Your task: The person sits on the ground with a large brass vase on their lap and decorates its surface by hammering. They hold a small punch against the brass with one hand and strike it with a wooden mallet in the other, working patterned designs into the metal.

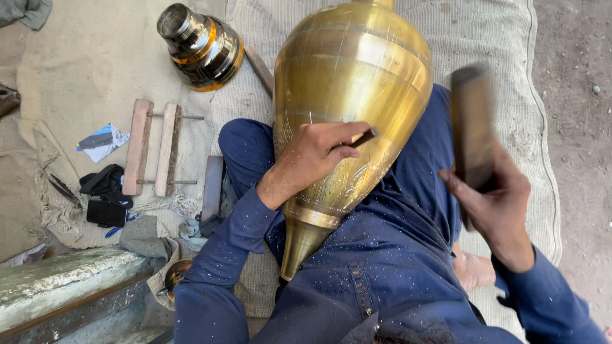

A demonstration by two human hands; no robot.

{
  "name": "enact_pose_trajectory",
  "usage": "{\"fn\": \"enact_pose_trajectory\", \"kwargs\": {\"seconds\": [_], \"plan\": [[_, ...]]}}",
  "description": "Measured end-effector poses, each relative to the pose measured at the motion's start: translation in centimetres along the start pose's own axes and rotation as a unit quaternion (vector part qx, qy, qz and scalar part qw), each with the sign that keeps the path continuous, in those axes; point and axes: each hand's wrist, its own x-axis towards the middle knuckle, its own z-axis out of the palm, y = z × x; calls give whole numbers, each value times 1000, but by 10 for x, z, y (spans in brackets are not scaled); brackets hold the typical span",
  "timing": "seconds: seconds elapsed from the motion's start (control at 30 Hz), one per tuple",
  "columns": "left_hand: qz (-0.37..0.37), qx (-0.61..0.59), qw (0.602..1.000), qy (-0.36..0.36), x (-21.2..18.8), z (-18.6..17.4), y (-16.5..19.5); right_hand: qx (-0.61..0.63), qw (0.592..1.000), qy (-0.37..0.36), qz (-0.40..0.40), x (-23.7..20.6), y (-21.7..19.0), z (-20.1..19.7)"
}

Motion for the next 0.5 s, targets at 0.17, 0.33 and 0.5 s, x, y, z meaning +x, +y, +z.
{"fn": "enact_pose_trajectory", "kwargs": {"seconds": [0.17,0.33,0.5], "plan": [[-92,-34,990,103,-20,14,4,-485,854,-139,-129,26,-57,-20],[-124,-70,966,214,-33,32,2,-567,780,-151,-217,42,-97,-18],[-167,-144,924,311,-42,52,9,-538,782,-113,-296,52,-123,-11]]}}
